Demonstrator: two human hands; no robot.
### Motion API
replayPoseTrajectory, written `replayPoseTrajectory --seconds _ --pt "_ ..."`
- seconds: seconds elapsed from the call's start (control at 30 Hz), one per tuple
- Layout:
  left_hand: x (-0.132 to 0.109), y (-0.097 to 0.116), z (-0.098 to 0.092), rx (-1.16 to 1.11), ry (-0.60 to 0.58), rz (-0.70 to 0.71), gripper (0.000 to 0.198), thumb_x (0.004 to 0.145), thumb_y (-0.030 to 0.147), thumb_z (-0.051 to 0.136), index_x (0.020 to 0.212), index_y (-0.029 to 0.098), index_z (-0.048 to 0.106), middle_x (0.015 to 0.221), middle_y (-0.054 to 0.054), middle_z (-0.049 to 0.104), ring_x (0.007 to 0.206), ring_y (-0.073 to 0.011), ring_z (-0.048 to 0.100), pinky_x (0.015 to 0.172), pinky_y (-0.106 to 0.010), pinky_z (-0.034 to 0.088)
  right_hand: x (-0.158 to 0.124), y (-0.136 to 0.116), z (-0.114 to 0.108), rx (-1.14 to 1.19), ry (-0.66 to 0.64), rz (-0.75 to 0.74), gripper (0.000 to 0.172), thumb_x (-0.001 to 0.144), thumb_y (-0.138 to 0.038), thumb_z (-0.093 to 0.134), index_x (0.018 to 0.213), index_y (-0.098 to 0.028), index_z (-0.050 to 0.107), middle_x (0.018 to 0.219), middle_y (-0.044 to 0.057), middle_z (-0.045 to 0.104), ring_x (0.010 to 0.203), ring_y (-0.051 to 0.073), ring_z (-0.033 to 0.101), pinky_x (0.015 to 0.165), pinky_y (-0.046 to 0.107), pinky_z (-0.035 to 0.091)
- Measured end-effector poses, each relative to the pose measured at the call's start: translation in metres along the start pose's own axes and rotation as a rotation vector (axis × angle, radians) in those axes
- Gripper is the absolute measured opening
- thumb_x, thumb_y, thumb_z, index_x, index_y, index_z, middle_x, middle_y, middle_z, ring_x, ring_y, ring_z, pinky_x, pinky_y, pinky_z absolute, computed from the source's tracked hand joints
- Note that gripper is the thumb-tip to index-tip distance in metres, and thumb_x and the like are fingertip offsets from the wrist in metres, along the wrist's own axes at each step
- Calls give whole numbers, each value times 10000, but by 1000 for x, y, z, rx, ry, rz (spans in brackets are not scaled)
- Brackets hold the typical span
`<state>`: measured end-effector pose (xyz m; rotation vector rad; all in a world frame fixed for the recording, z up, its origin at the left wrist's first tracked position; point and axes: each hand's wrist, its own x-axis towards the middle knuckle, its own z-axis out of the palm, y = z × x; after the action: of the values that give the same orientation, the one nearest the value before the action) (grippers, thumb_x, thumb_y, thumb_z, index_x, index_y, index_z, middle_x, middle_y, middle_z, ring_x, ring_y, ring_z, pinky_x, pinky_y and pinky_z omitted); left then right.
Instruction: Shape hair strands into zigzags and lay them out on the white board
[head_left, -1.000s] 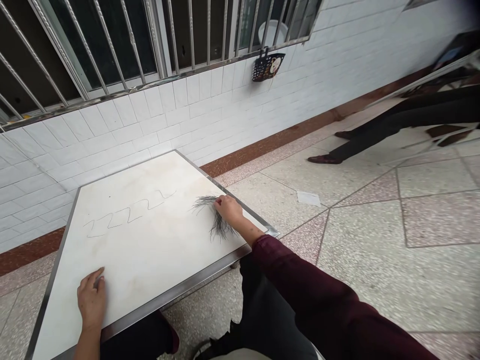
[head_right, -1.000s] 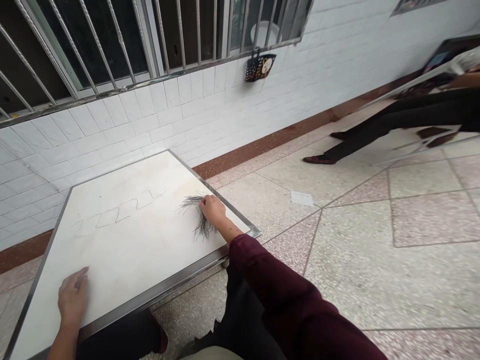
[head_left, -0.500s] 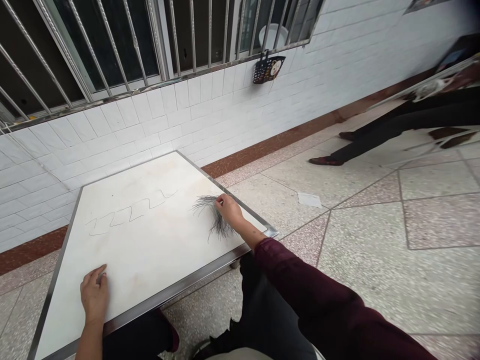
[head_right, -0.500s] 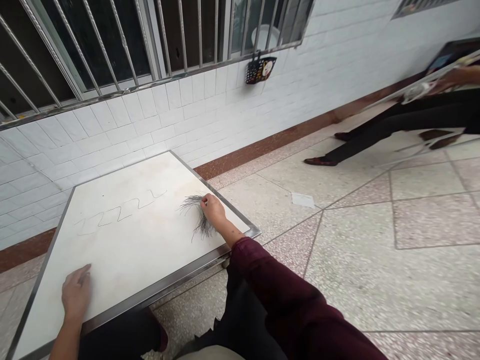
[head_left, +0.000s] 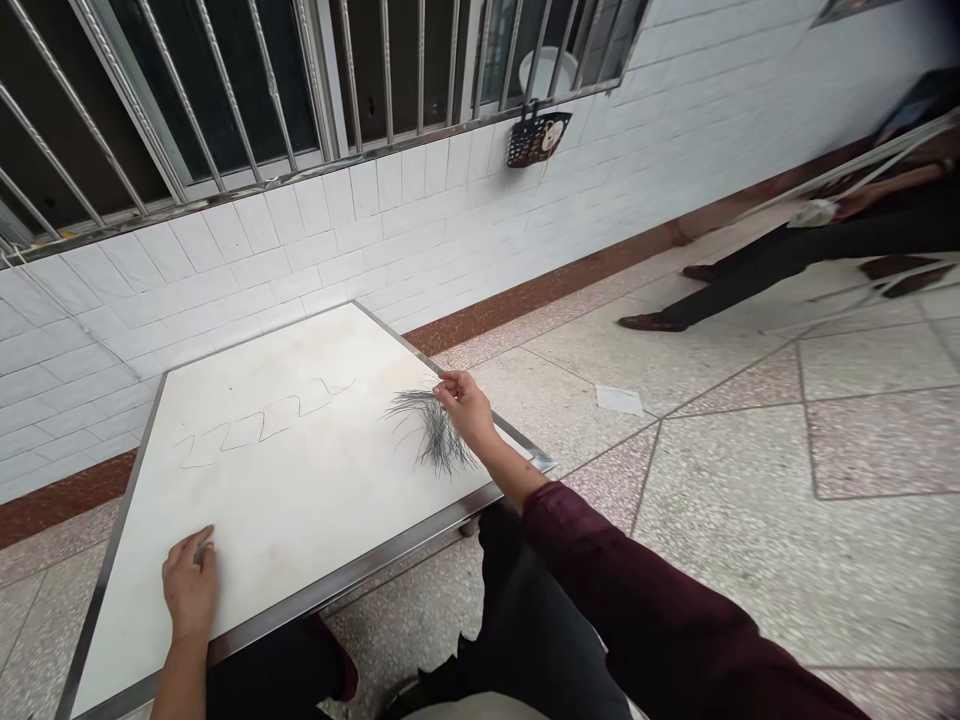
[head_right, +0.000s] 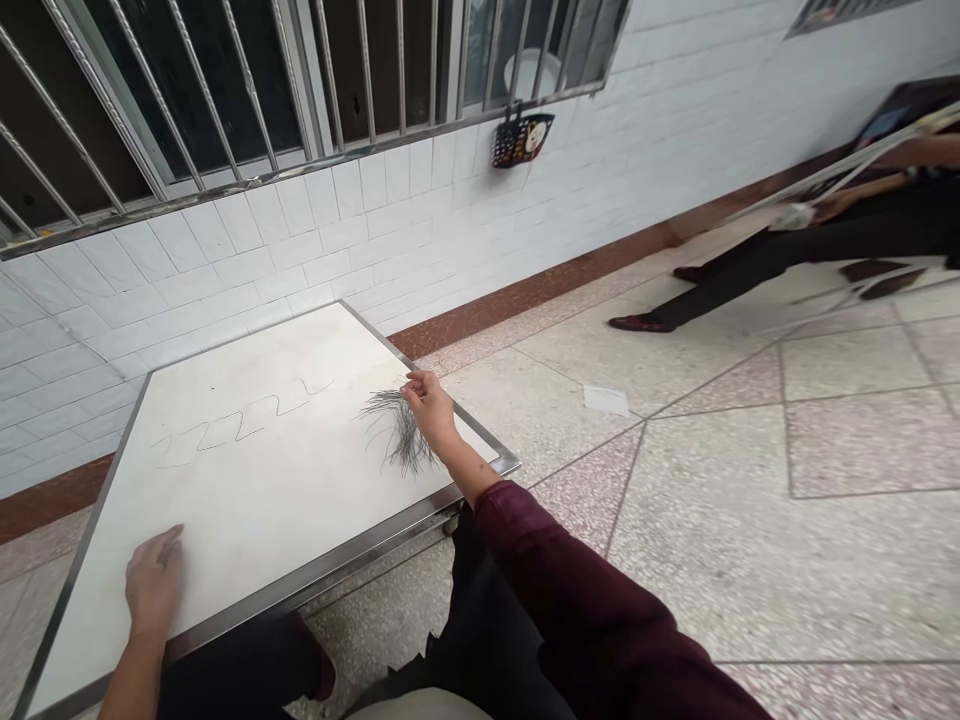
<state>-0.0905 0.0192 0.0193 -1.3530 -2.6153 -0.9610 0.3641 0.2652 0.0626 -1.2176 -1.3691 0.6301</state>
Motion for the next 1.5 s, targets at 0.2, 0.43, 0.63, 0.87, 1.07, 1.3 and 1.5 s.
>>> replayPoseTrajectory --seconds 0.2,0.43,0.63,0.87,1.07,1.3,1.5 --pt "2 -5 3 6 20 47 373 863 286 429 1095 162 694 1119 -108 610 1093 -260 556 1072 -403 350 5 8 10 24 -50 61 281 765 -344 614 990 -177 591 853 43 648 722 163 585 652 295 500" --pt "3 -5 2 -11 19 62 367 858 271 433 1085 158 698 1133 -107 611 1089 -251 563 1071 -394 348 14 17 11 19 -9 95 298 696 -377 691 893 -163 624 857 45 635 629 146 585 680 341 505" --pt "1 -5 1 -6 24 57 374 857 282 431 1085 161 701 1127 -107 606 1088 -258 553 1060 -397 358 23 11 19 167 68 63 305 760 -445 623 897 -177 576 794 29 626 699 153 587 694 328 526" --pt "1 -2 2 -11 30 43 356 862 271 436 1081 174 699 1126 -95 613 1084 -250 556 1057 -383 363 28 -17 30 305 160 -19 217 822 -394 561 926 -205 537 867 29 606 797 153 586 748 335 532" --pt "0 -1 0 -59 31 29 343 846 250 447 1055 161 704 1106 -105 625 1076 -256 567 1069 -413 360 22 -71 30 303 145 -208 175 814 -362 609 884 -206 571 900 31 608 822 158 578 737 305 512" --pt "-19 91 -26 -379 68 84 379 889 350 464 1186 183 630 1203 -84 631 1083 -217 600 951 -350 478 -46 -137 41 83 -243 -489 43 839 -260 623 814 -227 636 782 5 618 678 132 568 657 267 488" --pt "-52 203 -59 -704 -201 255 388 907 378 524 1248 209 598 1188 -87 670 1103 -187 623 982 -326 460 -117 -146 53 109 -415 -464 29 856 -233 608 841 -240 631 775 10 623 675 138 572 618 263 482"
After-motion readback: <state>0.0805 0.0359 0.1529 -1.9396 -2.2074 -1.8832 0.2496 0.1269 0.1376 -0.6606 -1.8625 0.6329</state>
